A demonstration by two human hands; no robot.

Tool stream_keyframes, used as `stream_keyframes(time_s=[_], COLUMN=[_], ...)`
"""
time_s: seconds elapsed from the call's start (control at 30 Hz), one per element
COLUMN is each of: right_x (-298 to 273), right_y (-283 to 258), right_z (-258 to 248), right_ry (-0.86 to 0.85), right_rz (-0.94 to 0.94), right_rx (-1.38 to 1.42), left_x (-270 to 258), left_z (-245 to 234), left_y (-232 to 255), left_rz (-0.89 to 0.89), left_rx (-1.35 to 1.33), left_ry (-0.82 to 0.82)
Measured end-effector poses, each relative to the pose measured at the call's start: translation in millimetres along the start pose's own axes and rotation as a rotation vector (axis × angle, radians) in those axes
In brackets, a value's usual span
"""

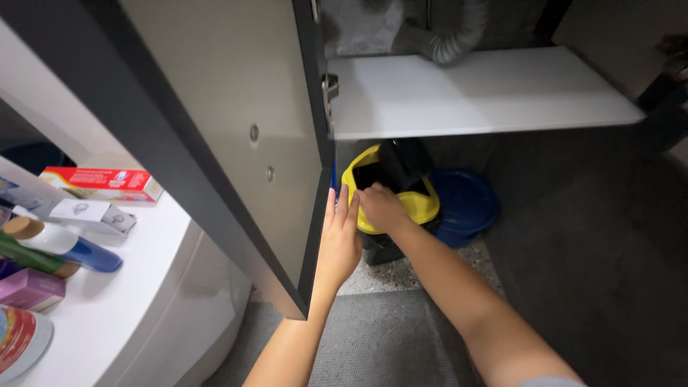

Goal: The person wipes the inside of the under-sink cabinet with a paper towel, places a gray mat on the shelf, and then restocks several cleaning bottles and a tube from the toilet tank into the cabinet.

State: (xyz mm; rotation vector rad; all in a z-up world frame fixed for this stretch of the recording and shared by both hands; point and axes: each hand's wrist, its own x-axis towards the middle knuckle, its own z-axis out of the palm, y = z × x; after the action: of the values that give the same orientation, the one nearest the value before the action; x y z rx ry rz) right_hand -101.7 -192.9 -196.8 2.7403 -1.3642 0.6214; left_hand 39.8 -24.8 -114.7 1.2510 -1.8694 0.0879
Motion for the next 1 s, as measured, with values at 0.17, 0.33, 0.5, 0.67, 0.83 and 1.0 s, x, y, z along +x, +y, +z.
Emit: stream_keyframes(time_s=[0.17,0.33,0.5,0.67,0.83,1.0], right_x=[-37.6,-60.3,-66.8,-55.4,-1.9,42.9], right_y=[-6.1,-29.0,-50.4,-62.1,-61.3,-30.6], right_z=[-44.1,-153.3,-313.2,-471.9,-590.5,-659.5], right_ry=[0.482,0.749,1.115,1.223,1.18,0.963], right_rz=[0.075,0.467,0.316,-0.013,0.091,0.437], right_rx=[0.31,0.713,0.712,0.548,0.436,0.158], left_x=[18.1,56.0,96.7,139.6,216.9,281.3], left_z=[-3.1,-21.3,-93.1,-178.2,-242.7,-285.6], left_y=[38.7,121.1,221.1,279.5,307.9,318.4], left_rz=[-0.092,-0.044,0.076,0.21,0.119,-0.05], left_rx=[-0.174,-0.509,-0.562,-0.489,-0.447,-0.468], left_ry=[0.004,0.197,0.222,0.271,0.238,0.211])
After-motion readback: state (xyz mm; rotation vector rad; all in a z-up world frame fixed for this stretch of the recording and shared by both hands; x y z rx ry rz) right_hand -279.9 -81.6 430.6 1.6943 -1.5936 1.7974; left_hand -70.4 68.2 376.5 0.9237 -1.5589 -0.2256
